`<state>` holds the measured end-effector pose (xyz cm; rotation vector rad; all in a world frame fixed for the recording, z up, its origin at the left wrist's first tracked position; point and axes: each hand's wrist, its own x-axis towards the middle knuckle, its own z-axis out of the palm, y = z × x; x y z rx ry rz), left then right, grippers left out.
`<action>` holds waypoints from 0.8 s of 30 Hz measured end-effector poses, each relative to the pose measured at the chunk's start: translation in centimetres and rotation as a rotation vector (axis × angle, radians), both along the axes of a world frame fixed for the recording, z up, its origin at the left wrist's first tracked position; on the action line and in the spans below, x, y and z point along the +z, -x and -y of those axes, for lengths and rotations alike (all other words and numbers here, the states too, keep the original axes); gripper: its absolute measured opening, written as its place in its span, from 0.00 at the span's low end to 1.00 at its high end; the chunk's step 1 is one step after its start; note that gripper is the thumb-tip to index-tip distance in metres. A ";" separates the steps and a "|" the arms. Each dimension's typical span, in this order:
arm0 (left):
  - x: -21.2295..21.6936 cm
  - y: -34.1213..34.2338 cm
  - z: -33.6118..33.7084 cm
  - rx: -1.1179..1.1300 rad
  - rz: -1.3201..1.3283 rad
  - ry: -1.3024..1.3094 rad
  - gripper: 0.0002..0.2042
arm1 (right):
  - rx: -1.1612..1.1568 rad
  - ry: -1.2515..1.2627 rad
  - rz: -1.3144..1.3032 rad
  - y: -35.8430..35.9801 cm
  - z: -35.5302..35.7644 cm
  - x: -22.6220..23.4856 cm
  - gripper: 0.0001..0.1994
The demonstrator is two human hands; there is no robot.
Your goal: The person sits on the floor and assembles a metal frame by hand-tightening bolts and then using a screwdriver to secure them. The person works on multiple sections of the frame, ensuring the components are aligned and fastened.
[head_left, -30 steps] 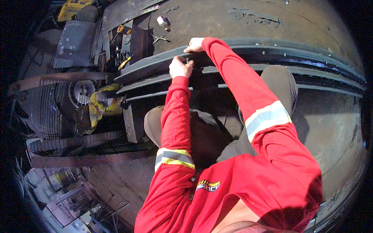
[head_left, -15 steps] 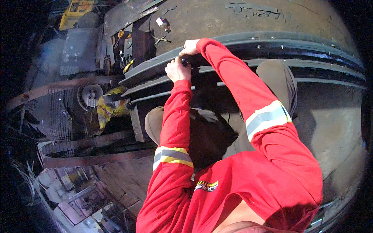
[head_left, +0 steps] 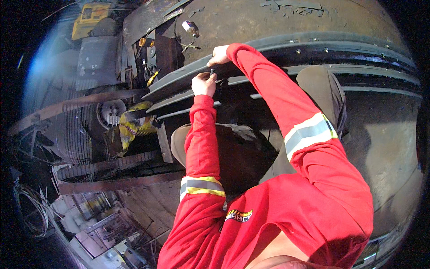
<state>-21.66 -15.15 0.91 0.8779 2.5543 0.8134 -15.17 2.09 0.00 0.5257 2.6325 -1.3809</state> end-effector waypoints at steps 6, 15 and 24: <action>0.9 1.3 -0.3 -0.061 0.084 0.148 0.18 | 0.041 -0.018 -0.022 -0.2 0.2 0.0 0.25; 2.1 -1.1 -1.3 0.048 -0.166 0.193 0.16 | 0.001 -0.063 -0.059 0.9 0.4 -0.5 0.21; 1.4 -3.2 -1.2 -0.102 -0.588 0.258 0.17 | 0.016 -0.020 -0.057 1.1 0.2 -0.8 0.26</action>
